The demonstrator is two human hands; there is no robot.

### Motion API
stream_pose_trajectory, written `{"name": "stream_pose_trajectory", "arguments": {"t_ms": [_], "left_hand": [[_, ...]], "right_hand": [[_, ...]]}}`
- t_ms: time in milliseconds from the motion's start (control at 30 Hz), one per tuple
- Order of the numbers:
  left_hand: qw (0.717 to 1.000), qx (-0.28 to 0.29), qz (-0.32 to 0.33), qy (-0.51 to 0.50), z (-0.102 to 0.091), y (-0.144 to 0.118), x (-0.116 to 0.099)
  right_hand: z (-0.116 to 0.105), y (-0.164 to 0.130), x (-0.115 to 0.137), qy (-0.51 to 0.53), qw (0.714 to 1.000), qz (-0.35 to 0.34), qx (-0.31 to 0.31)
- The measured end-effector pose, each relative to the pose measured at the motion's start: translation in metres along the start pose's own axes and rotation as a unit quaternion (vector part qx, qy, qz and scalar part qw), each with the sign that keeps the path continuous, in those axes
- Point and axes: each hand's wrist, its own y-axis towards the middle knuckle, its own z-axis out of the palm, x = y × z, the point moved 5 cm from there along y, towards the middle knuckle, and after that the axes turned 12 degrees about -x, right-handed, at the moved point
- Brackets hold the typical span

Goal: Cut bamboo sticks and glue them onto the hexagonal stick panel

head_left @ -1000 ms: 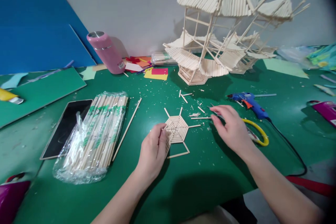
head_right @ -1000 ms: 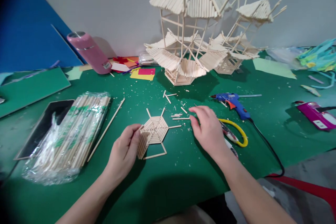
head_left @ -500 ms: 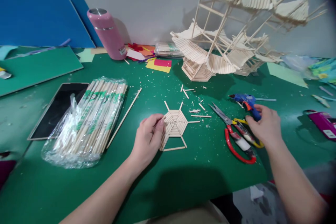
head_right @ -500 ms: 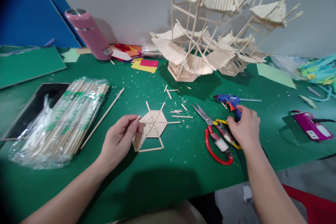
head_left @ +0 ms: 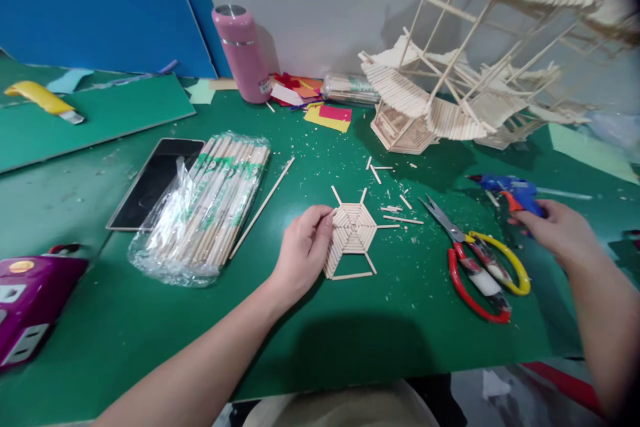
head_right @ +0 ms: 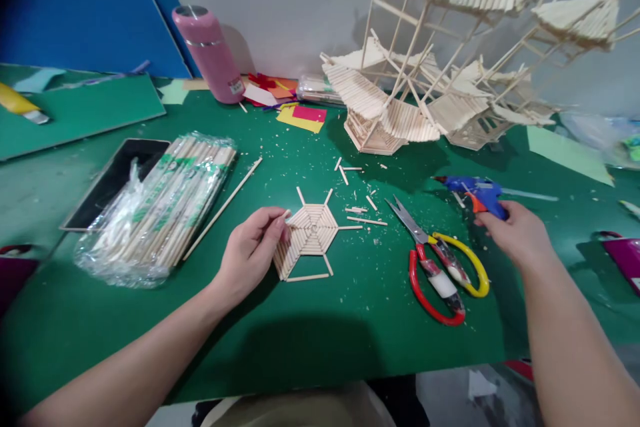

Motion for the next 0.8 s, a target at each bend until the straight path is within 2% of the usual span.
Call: {"name": "stream_pose_trajectory", "arguments": {"t_ms": [67,200,300,400,467,533,633,800], "left_hand": [[1.000,-0.002,-0.003,-0.002,0.000,0.001,0.002],[1.000,-0.003,-0.011,-0.012,0.000,0.001,0.005],[1.000,-0.006,-0.008,-0.027,0.000,0.002,0.006],[1.000,-0.013,0.003,-0.028,-0.001,0.003,0.005],[0.999,-0.015,0.015,-0.024,-0.002,0.003,0.003],[0.999,-0.014,0.034,-0.018,-0.003,0.003,0.000],[0.998,-0.008,0.061,-0.013,-0.002,0.003,-0.003],[0.997,0.020,0.067,-0.037,0.000,0.002,-0.004]], "right_hand": [[-0.004,-0.012,0.008,0.119,0.989,0.053,0.064],[-0.010,-0.048,0.037,0.289,0.937,0.113,0.162],[-0.008,-0.078,0.059,0.362,0.904,0.122,0.193],[-0.005,-0.104,0.078,0.436,0.869,0.095,0.214],[-0.003,-0.120,0.086,0.412,0.876,0.042,0.250],[-0.001,-0.135,0.090,0.346,0.898,-0.026,0.271],[-0.004,-0.152,0.095,0.294,0.914,-0.117,0.253],[-0.006,-0.174,0.103,0.234,0.915,-0.214,0.250]]}}
